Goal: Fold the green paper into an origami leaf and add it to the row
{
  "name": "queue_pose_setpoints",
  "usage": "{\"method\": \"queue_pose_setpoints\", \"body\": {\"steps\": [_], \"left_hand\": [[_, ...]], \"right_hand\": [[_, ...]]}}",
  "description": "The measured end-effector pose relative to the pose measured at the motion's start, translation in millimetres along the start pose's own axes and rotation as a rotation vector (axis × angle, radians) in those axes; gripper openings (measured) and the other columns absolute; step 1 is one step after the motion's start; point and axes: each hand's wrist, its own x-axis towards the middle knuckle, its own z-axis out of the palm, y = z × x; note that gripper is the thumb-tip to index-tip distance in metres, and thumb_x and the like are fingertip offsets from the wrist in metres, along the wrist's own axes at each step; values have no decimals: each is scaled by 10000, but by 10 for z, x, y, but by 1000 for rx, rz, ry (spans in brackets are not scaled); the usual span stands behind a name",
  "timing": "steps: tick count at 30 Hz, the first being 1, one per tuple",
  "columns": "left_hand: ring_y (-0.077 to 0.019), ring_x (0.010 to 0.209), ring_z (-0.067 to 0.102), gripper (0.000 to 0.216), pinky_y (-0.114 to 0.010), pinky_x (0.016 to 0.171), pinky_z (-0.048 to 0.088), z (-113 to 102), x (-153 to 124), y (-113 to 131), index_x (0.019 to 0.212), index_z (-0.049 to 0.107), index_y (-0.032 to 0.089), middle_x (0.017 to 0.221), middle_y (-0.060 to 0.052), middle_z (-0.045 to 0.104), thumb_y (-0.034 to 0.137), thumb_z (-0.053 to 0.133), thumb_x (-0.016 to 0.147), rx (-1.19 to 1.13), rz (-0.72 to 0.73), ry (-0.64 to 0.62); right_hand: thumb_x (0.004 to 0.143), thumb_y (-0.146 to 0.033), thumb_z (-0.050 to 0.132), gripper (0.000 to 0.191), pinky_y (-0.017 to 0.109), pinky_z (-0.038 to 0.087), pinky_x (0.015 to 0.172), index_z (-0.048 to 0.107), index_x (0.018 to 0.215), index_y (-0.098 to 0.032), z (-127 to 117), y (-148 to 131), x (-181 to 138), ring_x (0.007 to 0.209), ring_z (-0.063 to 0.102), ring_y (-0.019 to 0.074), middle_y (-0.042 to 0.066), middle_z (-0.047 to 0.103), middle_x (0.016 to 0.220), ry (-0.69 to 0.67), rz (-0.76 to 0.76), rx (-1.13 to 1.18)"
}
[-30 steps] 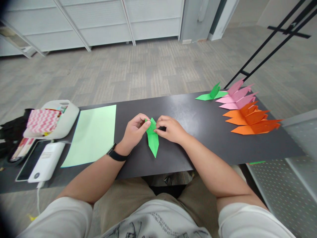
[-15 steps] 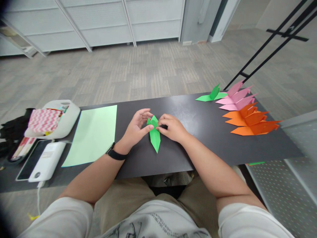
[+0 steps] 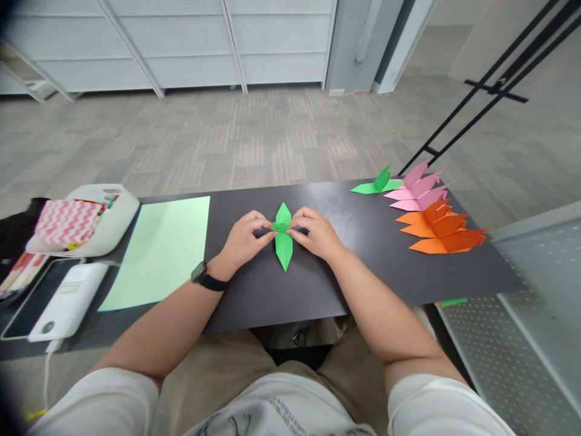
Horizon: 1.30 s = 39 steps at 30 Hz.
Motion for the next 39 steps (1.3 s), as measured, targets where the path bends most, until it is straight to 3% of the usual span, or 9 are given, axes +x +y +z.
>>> {"method": "queue_pose_setpoints", "body": {"steps": [11,16,19,22,35,39], "left_hand": [[-213,891,658,48,-375,871,491,48,44,-123,893,782,235,939,-23,724,254,791,937,64,29,-80],[-213,885,666,126,-376,863,492,84,53,-198,1038,820,268,966,-18,739,294,823,914,52,-18,-133],[-224,916,669,34,-398,885,460,101,50,-208,926,816,273,980,-15,761,306,818,921,112,-29,-168],[-241,937,664,97,-410,872,423,113,49,-184,845,790,260,967,-15,771,312,820,921,163,-60,-174],[-245,946,674,100,-420,907,446,101,55,-110,844,805,256,948,-23,781,298,798,934,146,-107,-12],[-209,912,666,135,-387,900,491,76,46,-76,1060,833,280,1027,-31,739,309,725,985,53,-90,93]], "right_hand": [[975,-286,764,77,411,486,923,800,1041,-268,27,165,-48,1007,678,237,54,737,1045,-120,-6,-136],[956,-255,784,53,392,456,900,807,998,-276,51,214,-57,972,672,219,35,741,1019,-153,36,-151],[938,-242,807,51,395,433,907,807,975,-276,73,226,-63,987,676,219,25,748,1009,-173,57,-185],[925,-243,825,39,402,420,909,800,942,-268,95,236,-69,987,681,223,20,754,989,-196,68,-210],[930,-286,800,101,364,496,876,774,838,-252,136,235,-4,891,695,195,20,730,936,-98,140,-70],[959,-314,756,111,357,526,867,764,875,-242,135,180,-20,906,687,199,36,702,957,-52,130,5]]}}
